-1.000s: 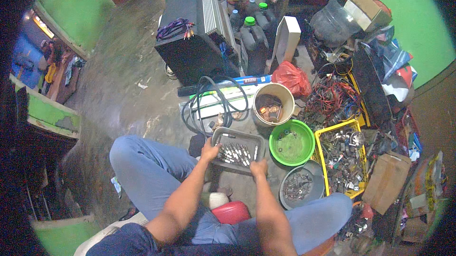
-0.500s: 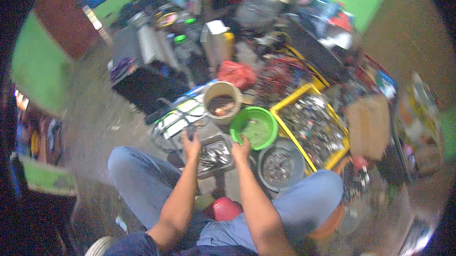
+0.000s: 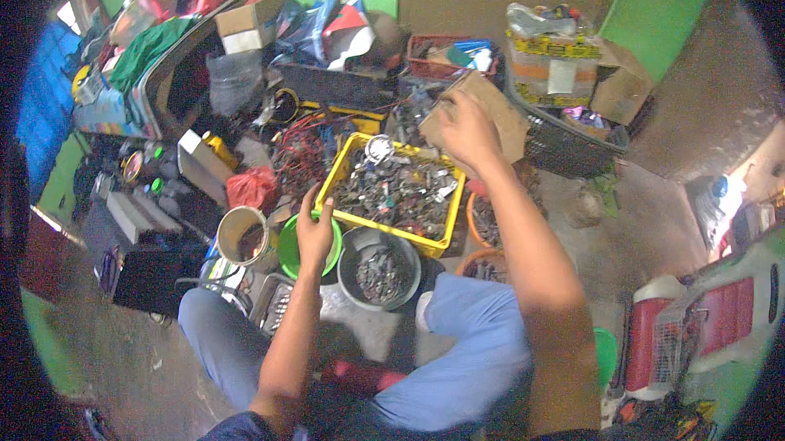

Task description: The person handles various spark plugs and electronic wires, picks up a cardboard box containing electronic parts, and then uses their hands to work with a blue and red electronic component and a bundle of purple wires.

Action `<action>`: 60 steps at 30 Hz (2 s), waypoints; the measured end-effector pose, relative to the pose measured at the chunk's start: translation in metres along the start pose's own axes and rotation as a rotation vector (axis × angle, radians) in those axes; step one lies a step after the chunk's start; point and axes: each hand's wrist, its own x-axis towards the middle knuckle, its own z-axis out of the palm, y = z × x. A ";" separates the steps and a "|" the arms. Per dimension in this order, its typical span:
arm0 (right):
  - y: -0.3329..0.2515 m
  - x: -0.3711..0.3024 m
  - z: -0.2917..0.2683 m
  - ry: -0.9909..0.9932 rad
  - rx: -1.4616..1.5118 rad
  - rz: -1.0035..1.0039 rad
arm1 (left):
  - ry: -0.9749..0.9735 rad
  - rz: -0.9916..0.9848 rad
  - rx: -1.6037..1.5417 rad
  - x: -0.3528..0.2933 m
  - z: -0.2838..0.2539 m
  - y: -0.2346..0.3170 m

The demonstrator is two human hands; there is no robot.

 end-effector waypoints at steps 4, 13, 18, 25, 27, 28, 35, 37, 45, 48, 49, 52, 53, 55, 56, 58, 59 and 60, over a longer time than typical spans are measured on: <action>0.132 -0.038 -0.018 0.105 0.000 0.374 | -0.173 0.230 0.013 0.018 0.069 0.003; 0.244 -0.073 0.029 0.178 0.025 0.804 | -0.375 0.272 0.211 0.057 0.189 0.034; 0.242 -0.060 0.047 0.309 0.657 1.089 | -0.394 0.325 0.311 0.097 0.274 0.021; 0.297 -0.055 0.092 0.272 1.212 1.215 | -0.518 0.171 0.130 0.194 0.394 0.036; 0.297 -0.058 0.086 0.398 1.164 1.317 | -0.472 0.194 0.242 0.178 0.404 0.039; 0.257 -0.051 0.086 0.373 1.174 1.333 | -0.440 0.164 0.280 0.185 0.377 0.015; 0.297 -0.051 0.046 0.244 0.484 1.132 | -0.274 0.184 0.039 0.130 0.338 0.034; 0.199 -0.028 0.056 0.225 0.629 1.103 | -0.006 0.139 0.150 0.135 0.277 0.012; 0.125 0.027 0.044 0.255 1.113 0.899 | 0.282 0.252 0.030 0.140 0.178 0.101; 0.063 0.044 0.049 0.265 1.289 0.666 | 0.388 0.333 -0.066 0.138 0.106 0.126; 0.045 0.050 0.053 0.248 1.390 0.538 | 0.421 0.353 -0.102 0.139 0.084 0.129; -0.012 0.068 0.077 0.314 1.656 0.368 | 0.403 0.405 -0.198 0.143 0.003 0.122; -0.022 0.073 0.091 0.321 1.742 0.368 | 0.458 0.516 -0.183 0.140 -0.023 0.120; -0.089 0.054 0.097 0.224 1.965 0.271 | 0.472 0.735 0.074 0.118 -0.087 0.110; -0.094 0.048 0.100 0.199 1.974 0.299 | 0.446 0.618 -0.086 0.104 -0.108 0.114; -0.142 0.041 0.103 0.334 1.824 0.728 | 0.416 0.559 -0.321 0.093 -0.167 0.091; -0.136 0.041 0.106 0.027 1.899 0.551 | 0.467 0.348 -0.249 0.088 -0.190 0.101; -0.147 0.037 0.121 -0.146 1.762 0.473 | 0.316 0.156 -0.447 0.099 -0.216 0.086</action>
